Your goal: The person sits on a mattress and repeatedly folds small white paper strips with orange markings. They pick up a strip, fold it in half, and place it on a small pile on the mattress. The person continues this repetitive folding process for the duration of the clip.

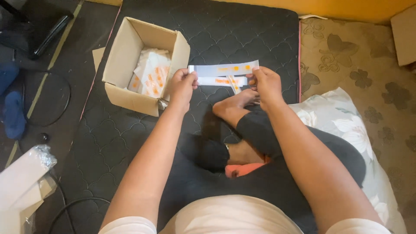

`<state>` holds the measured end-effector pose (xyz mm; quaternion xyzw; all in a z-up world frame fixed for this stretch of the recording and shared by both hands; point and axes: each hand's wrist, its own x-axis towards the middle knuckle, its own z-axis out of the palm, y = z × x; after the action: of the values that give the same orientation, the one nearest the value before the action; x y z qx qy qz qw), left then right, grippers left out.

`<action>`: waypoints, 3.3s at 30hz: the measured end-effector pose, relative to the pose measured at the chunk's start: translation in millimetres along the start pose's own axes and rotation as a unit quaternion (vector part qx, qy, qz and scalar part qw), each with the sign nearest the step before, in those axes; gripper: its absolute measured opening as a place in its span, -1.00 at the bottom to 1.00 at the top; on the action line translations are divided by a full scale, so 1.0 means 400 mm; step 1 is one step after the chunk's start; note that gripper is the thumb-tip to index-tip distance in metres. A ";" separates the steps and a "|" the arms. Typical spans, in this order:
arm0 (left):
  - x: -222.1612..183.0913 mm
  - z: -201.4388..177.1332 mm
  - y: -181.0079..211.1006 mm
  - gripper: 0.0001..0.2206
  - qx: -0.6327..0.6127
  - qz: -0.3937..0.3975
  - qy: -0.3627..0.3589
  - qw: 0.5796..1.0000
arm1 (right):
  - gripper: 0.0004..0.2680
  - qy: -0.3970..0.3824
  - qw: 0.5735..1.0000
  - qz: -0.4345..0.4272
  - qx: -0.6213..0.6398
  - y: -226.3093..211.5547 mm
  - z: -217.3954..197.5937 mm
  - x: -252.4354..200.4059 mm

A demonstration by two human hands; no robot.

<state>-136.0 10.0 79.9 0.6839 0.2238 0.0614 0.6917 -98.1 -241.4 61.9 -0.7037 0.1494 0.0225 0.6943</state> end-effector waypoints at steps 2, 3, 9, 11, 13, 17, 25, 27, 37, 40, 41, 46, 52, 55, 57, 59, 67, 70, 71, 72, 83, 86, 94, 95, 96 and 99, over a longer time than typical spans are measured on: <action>-0.046 0.005 0.036 -0.86 0.018 -0.001 0.005 1.000 | -0.84 0.008 1.000 -0.029 -0.002 0.040 -0.016 0.026; -0.033 0.012 0.022 -0.86 0.018 0.000 0.007 1.000 | -0.84 0.006 1.000 -0.029 -0.002 0.048 -0.016 0.040; -0.049 0.013 0.043 -0.87 0.132 0.044 0.009 0.990 | -0.84 0.015 0.995 -0.028 0.097 0.057 0.010 0.062; -0.038 0.006 0.069 -0.85 0.172 0.104 0.011 0.979 | -0.86 0.028 0.995 -0.062 0.068 0.008 0.012 0.018; -0.080 0.013 0.149 -0.93 0.213 0.066 0.008 0.975 | -0.83 0.016 0.998 -0.066 0.019 -0.086 0.014 -0.065; -0.089 0.009 0.206 -0.82 0.243 0.026 0.000 0.970 | -0.81 0.003 0.998 -0.065 0.012 -0.153 0.024 -0.121; -0.063 -0.016 0.245 -0.97 0.284 0.057 -0.020 0.957 | -0.87 -0.014 0.994 -0.091 0.063 -0.113 -0.028 -0.101; -0.070 -0.014 0.249 -0.95 0.276 0.059 -0.021 0.959 | -0.86 -0.014 0.993 -0.095 0.075 -0.115 -0.032 -0.107; -0.118 -0.041 0.301 -0.96 0.281 0.155 -0.031 0.947 | -0.85 -0.015 0.991 -0.117 0.059 -0.199 -0.012 -0.190; -0.093 -0.070 0.300 -0.91 0.278 0.214 -0.047 0.935 | -0.84 -0.029 0.986 -0.156 0.055 -0.201 0.003 -0.165; -0.080 -0.078 0.293 -0.80 0.296 0.230 -0.047 0.926 | -0.83 -0.042 0.981 -0.181 0.058 -0.194 0.006 -0.153; -0.077 -0.091 0.306 -0.80 0.256 0.211 -0.020 0.943 | -0.85 -0.062 0.980 -0.184 0.037 -0.242 0.032 -0.208; -0.132 -0.108 0.290 -0.87 0.275 0.178 -0.018 0.945 | -0.83 -0.080 0.972 -0.218 0.021 -0.183 0.014 -0.210; -0.123 -0.108 0.351 -0.91 0.286 0.183 -0.012 0.941 | -0.82 -0.078 0.979 -0.185 0.031 -0.208 0.015 -0.209; -0.116 -0.085 0.365 -0.93 0.292 0.183 -0.020 0.939 | -0.81 -0.075 0.984 -0.153 0.041 -0.210 -0.006 -0.208; -0.109 -0.064 0.361 -0.97 0.302 0.170 -0.029 0.938 | -0.81 -0.076 0.984 -0.155 0.047 -0.209 -0.022 -0.199; -0.029 -0.010 0.257 -0.96 0.197 0.158 -0.121 0.960 | -0.80 -0.053 0.990 -0.130 -0.007 -0.183 -0.085 -0.141; -0.057 -0.011 0.248 -0.98 0.206 0.098 -0.106 0.968 | -0.82 -0.046 0.991 -0.123 -0.010 -0.148 -0.079 -0.096; -0.068 -0.012 0.255 -0.96 0.209 0.070 -0.091 0.971 | -0.81 -0.039 0.993 -0.114 0.001 -0.146 -0.072 -0.079; -0.069 -0.011 0.258 -0.96 0.209 0.072 -0.090 0.971 | -0.81 -0.040 0.992 -0.116 0.001 -0.159 -0.060 -0.075; -0.010 -0.050 0.112 -0.84 0.088 0.027 -0.068 0.993 | -0.88 -0.095 0.993 -0.072 0.020 -0.084 0.011 0.012; -0.045 -0.035 0.159 -0.84 0.099 -0.004 -0.079 0.992 | -0.88 -0.095 0.993 -0.064 0.006 -0.055 0.008 0.051; 0.037 0.004 0.047 -0.85 0.036 0.015 -0.086 0.996 | -0.85 -0.072 0.997 -0.027 -0.014 -0.041 0.006 0.090; 0.055 0.008 0.012 -0.86 0.018 0.027 -0.085 0.996 | -0.85 -0.053 0.998 -0.013 -0.012 -0.026 0.009 0.092; 0.067 0.014 -0.017 -0.86 0.018 0.023 -0.085 0.996 | -0.85 -0.052 0.998 -0.009 -0.013 -0.001 0.006 0.095; 0.095 0.038 -0.068 -0.88 -0.005 0.004 -0.081 0.997 | -0.83 -0.028 0.999 0.027 -0.015 0.035 0.003 0.101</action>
<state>-102.0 9.4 44.3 0.6840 0.1647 0.0097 0.7106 -62.9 -247.3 38.6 -0.7092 0.1484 0.0634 0.6863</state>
